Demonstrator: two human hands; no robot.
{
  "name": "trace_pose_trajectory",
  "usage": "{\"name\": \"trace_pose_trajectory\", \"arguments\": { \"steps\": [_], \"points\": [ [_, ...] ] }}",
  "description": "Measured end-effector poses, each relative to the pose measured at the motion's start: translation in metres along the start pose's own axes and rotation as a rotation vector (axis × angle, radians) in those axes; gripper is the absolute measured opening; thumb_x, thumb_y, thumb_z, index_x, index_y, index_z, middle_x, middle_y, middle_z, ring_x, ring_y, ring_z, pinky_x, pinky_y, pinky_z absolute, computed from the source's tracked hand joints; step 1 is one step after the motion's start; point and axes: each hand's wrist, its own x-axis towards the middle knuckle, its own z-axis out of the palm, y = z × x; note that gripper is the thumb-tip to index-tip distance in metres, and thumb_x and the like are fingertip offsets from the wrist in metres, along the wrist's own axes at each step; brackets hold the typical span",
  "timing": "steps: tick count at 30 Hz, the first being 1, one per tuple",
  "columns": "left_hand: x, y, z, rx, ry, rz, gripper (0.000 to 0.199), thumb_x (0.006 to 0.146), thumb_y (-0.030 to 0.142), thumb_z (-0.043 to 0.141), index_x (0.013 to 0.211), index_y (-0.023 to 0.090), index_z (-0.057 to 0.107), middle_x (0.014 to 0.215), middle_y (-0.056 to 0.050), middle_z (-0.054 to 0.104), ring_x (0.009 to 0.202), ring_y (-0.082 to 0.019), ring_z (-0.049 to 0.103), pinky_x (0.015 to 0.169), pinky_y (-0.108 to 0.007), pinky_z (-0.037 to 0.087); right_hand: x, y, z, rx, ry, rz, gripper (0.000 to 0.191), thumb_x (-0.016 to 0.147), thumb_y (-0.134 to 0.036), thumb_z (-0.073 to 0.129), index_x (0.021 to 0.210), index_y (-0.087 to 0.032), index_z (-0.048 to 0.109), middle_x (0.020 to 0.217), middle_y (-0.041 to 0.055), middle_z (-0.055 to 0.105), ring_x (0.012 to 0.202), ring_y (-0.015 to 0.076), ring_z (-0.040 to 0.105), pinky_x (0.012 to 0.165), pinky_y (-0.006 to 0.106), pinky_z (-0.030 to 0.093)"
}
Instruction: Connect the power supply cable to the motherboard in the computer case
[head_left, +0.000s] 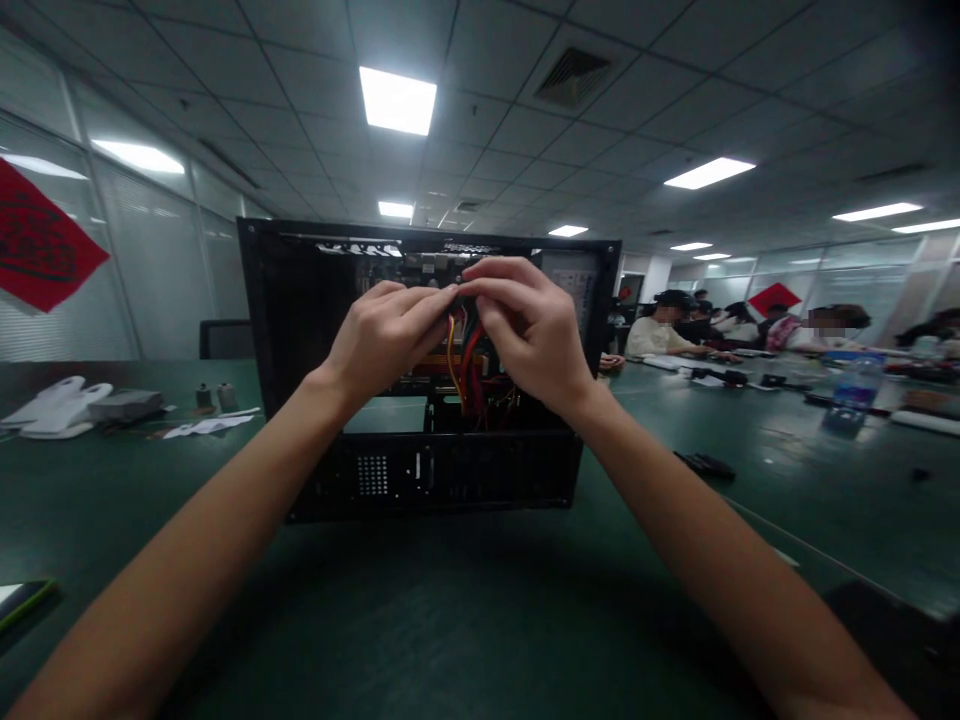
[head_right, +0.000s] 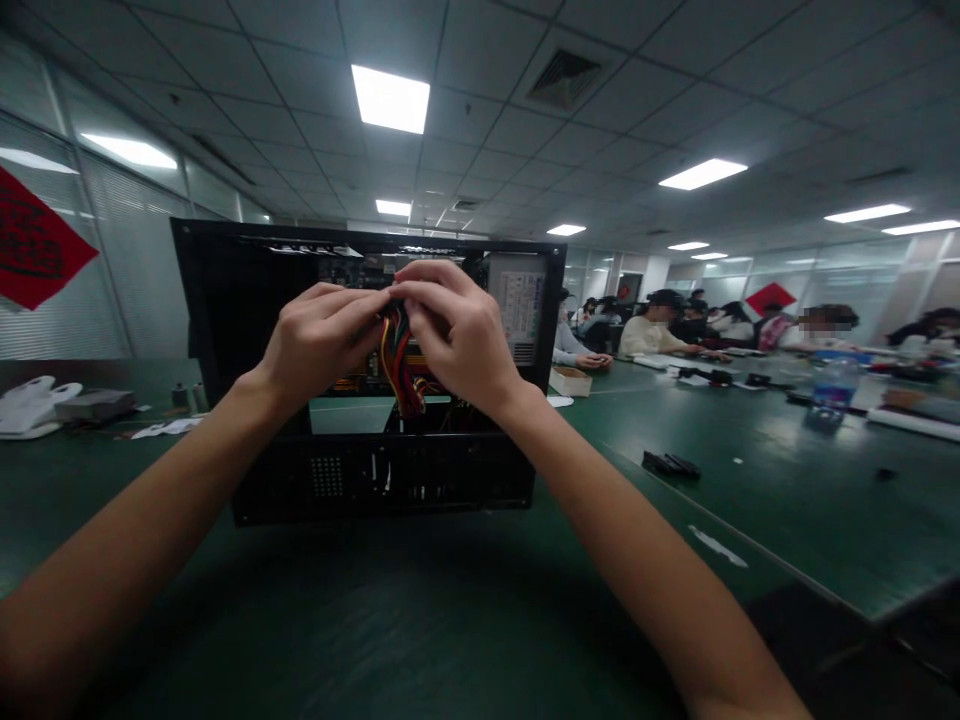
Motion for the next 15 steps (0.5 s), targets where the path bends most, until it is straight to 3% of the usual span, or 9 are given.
{"name": "trace_pose_trajectory", "arguments": {
  "steps": [5, 8, 13, 15],
  "points": [
    [-0.002, -0.003, 0.009, -0.001, -0.131, -0.032, 0.037, 0.105, 0.030, 0.046, 0.128, 0.013, 0.070, 0.114, -0.015, 0.078, 0.102, -0.025, 0.076, 0.089, -0.038, 0.058, -0.014, 0.022, 0.005, -0.346, -0.182, -0.119, 0.034, 0.103, -0.022, 0.046, 0.128, -0.022, 0.069, 0.134, 0.0129, 0.060, 0.129, 0.0283, 0.058, 0.112, 0.052, 0.051],
    [-0.004, -0.002, 0.015, -0.026, -0.336, -0.092, 0.034, 0.104, 0.028, 0.047, 0.124, 0.014, 0.071, 0.111, -0.014, 0.078, 0.096, -0.026, 0.076, 0.082, -0.037, 0.059, -0.023, 0.035, 0.015, -0.575, -0.296, -0.058, 0.038, 0.105, -0.016, 0.039, 0.133, -0.015, 0.064, 0.134, 0.0166, 0.059, 0.120, 0.0272, 0.061, 0.105, 0.047, 0.055],
    [-0.015, 0.006, 0.041, -0.060, -0.717, -0.224, 0.032, 0.100, 0.018, 0.046, 0.116, 0.014, 0.074, 0.106, -0.018, 0.078, 0.091, -0.029, 0.077, 0.075, -0.035, 0.058, -0.040, 0.048, 0.033, -0.898, -0.610, 0.083, 0.040, 0.105, -0.013, 0.033, 0.130, -0.013, 0.065, 0.123, 0.0194, 0.062, 0.110, 0.0282, 0.061, 0.086, 0.037, 0.056],
    [-0.023, 0.007, 0.053, -0.090, -0.778, -0.251, 0.034, 0.101, 0.018, 0.044, 0.120, 0.016, 0.073, 0.116, -0.019, 0.076, 0.099, -0.032, 0.076, 0.078, -0.037, 0.058, -0.044, 0.055, 0.036, -0.934, -0.712, 0.144, 0.040, 0.105, -0.012, 0.033, 0.130, -0.014, 0.064, 0.124, 0.0199, 0.062, 0.110, 0.0285, 0.062, 0.082, 0.034, 0.055]
  ]
}}
